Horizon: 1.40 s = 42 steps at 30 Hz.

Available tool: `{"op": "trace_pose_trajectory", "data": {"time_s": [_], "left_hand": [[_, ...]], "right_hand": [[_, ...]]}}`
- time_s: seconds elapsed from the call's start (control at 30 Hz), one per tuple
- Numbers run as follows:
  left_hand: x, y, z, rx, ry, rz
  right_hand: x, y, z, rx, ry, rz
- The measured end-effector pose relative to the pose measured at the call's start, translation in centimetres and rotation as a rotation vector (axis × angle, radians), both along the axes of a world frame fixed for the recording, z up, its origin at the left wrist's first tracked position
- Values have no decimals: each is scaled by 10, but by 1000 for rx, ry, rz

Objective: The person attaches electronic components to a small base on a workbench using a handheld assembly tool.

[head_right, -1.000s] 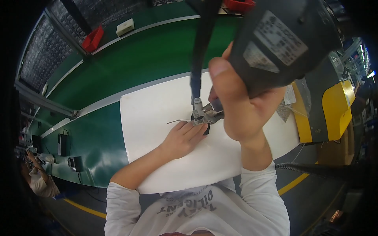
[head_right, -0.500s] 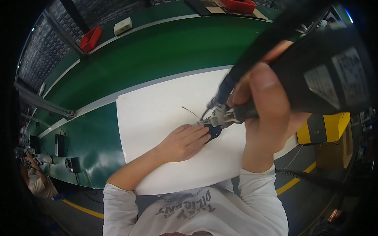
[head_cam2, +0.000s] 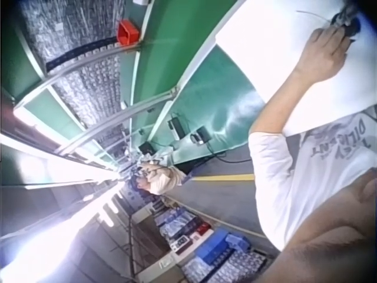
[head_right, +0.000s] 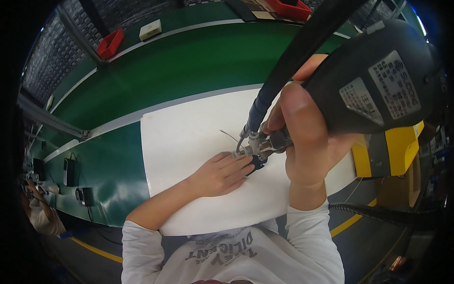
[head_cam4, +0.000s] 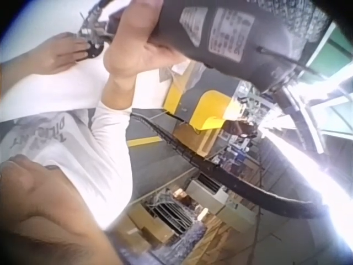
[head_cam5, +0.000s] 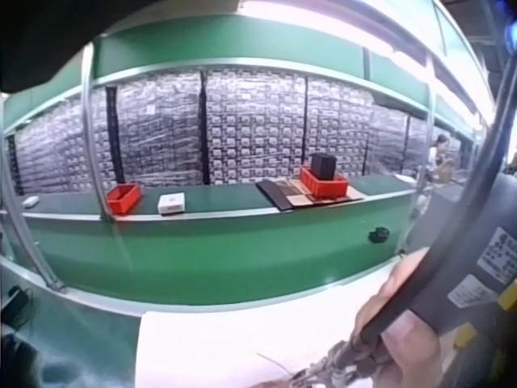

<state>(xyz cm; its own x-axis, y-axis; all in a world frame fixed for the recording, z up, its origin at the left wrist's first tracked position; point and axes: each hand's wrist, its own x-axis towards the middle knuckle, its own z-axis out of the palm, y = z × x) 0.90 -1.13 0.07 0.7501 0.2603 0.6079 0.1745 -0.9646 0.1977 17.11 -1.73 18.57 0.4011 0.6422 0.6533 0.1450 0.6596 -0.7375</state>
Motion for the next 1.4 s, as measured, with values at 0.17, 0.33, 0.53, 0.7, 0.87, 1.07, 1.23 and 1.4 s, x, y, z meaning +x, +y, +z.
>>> {"op": "trace_pose_trajectory", "data": {"time_s": [0.17, 0.33, 0.53, 0.7, 0.87, 1.07, 1.23, 1.4], "left_hand": [[-1, 0, 0, 9, 17, 2], [0, 0, 1, -7, 31, -3], [-2, -1, -1, -18, 41, -2], [-16, 14, 1, -124, 175, 226], [-31, 32, 7, -214, 63, 612], [-30, 30, -1, -253, 139, 544], [-29, 30, -1, -267, 137, 544], [-28, 31, -4, -271, 141, 542]], "right_hand": [[0, 0, 1, -5, -1, 20], [-2, 4, -3, 4, 46, 42], [-1, 14, -18, 154, -3, 194], [20, -7, -3, 149, 69, -28], [49, -22, 10, 223, 20, 162], [21, -7, 15, 86, 83, -42], [20, -3, 15, 67, 31, -13], [20, 0, 14, 133, -23, -122]]}}
